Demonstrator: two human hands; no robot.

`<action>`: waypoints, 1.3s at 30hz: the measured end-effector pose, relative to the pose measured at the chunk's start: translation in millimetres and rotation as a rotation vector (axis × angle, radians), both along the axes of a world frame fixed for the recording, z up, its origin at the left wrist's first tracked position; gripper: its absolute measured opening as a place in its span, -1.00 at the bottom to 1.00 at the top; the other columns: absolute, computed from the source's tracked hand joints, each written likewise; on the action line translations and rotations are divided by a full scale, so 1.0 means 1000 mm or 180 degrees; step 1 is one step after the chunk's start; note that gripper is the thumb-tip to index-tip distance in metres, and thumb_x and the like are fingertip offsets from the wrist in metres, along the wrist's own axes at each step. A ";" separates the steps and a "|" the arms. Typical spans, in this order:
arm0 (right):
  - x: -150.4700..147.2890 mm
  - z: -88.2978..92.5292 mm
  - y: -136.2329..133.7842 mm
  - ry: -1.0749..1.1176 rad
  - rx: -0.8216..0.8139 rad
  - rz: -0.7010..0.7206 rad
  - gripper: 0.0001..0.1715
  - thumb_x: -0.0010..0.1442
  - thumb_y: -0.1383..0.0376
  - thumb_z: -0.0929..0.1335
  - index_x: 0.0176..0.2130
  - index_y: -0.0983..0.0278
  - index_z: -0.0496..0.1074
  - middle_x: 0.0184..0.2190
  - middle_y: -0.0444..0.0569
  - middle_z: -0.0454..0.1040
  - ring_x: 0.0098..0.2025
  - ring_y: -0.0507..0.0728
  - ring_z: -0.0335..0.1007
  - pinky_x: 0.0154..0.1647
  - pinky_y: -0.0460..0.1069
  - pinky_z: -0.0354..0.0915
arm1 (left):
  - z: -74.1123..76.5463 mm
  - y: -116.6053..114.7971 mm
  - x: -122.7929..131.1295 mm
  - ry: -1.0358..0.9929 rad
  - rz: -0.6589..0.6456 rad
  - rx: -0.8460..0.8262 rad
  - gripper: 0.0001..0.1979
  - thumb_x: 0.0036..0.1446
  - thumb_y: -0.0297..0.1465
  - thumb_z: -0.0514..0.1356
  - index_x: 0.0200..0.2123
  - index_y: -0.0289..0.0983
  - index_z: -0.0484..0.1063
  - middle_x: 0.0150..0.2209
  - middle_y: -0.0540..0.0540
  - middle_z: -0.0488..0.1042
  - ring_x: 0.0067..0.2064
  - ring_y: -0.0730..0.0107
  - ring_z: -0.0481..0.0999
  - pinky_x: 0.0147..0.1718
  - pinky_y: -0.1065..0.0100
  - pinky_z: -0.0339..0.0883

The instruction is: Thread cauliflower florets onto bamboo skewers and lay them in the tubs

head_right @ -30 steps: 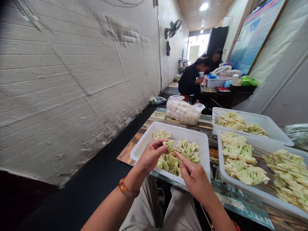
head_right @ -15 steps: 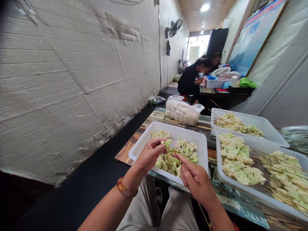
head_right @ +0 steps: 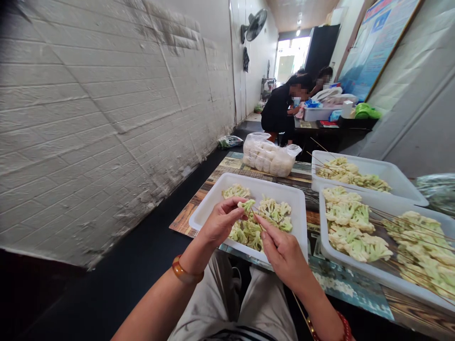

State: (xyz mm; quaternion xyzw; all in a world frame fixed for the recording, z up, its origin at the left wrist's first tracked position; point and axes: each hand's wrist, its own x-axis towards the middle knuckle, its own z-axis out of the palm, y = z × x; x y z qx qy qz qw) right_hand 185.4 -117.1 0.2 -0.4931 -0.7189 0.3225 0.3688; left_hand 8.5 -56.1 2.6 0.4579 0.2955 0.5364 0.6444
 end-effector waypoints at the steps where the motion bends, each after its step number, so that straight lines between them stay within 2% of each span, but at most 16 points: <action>1: 0.000 0.000 0.000 -0.0027 0.0009 0.0000 -0.42 0.32 0.16 0.13 0.21 0.38 0.27 -0.68 -0.16 0.27 -0.61 0.07 0.26 -0.52 -0.05 0.26 | 0.000 0.000 0.000 0.0028 -0.0008 0.0054 -0.74 -0.09 -0.35 0.36 -0.27 -0.30 0.55 -0.39 -0.05 0.46 -0.37 0.49 0.41 -0.30 0.38 0.29; 11: 0.000 0.002 0.001 -0.0121 0.0009 -0.0022 -0.42 0.32 0.18 0.13 0.18 0.39 0.32 -0.69 -0.11 0.35 -0.46 0.15 0.45 -0.41 -0.02 0.39 | -0.001 0.000 0.001 0.0107 0.0136 0.0277 -0.77 -0.07 -0.36 0.35 -0.27 -0.27 0.56 -0.28 -0.05 0.42 -0.35 0.51 0.38 -0.32 0.40 0.30; 18: 0.001 -0.001 0.000 -0.0052 0.0000 -0.0052 -0.44 0.31 0.19 0.14 0.19 0.39 0.31 -0.60 -0.06 0.46 -0.41 0.14 0.49 -0.41 -0.04 0.40 | 0.001 -0.002 0.001 0.0143 0.0247 0.0286 -0.77 -0.08 -0.35 0.36 -0.29 -0.26 0.57 -0.24 -0.07 0.42 -0.32 0.50 0.38 -0.32 0.41 0.31; 28: 0.000 -0.003 0.001 0.0015 0.0065 -0.0063 -0.47 0.30 0.18 0.17 0.18 0.28 0.35 -0.49 -0.01 0.54 -0.39 0.17 0.51 -0.49 -0.04 0.41 | 0.001 -0.002 0.001 0.0172 0.0247 0.0304 -0.76 -0.09 -0.34 0.36 -0.28 -0.26 0.57 -0.24 -0.08 0.41 -0.32 0.49 0.37 -0.31 0.40 0.32; 33: 0.000 -0.004 0.002 0.0019 0.0063 -0.0126 -0.48 0.29 0.20 0.18 0.15 0.31 0.37 -0.44 0.00 0.57 -0.35 0.17 0.53 -0.47 -0.04 0.42 | -0.002 0.000 0.000 0.0408 0.0366 0.0491 -0.78 -0.08 -0.36 0.35 -0.28 -0.26 0.57 -0.19 -0.11 0.41 -0.21 0.39 0.39 -0.26 0.39 0.31; 36: -0.001 -0.003 0.002 0.0023 0.0110 -0.0181 -0.49 0.29 0.21 0.19 0.14 0.32 0.38 -0.38 0.01 0.59 -0.29 0.18 0.54 -0.41 -0.03 0.45 | -0.003 0.001 0.000 0.0608 0.0490 0.0706 -0.79 -0.07 -0.39 0.34 -0.28 -0.24 0.57 -0.19 -0.11 0.41 -0.16 0.35 0.39 -0.25 0.40 0.30; 39: -0.001 -0.003 0.003 -0.0032 0.0164 -0.0192 -0.49 0.29 0.23 0.18 0.15 0.33 0.37 -0.25 0.03 0.59 -0.14 0.19 0.52 -0.22 0.02 0.46 | -0.004 0.001 0.001 0.0683 0.0548 0.0794 -0.78 -0.08 -0.40 0.34 -0.27 -0.24 0.57 -0.20 -0.12 0.43 -0.15 0.34 0.39 -0.23 0.38 0.29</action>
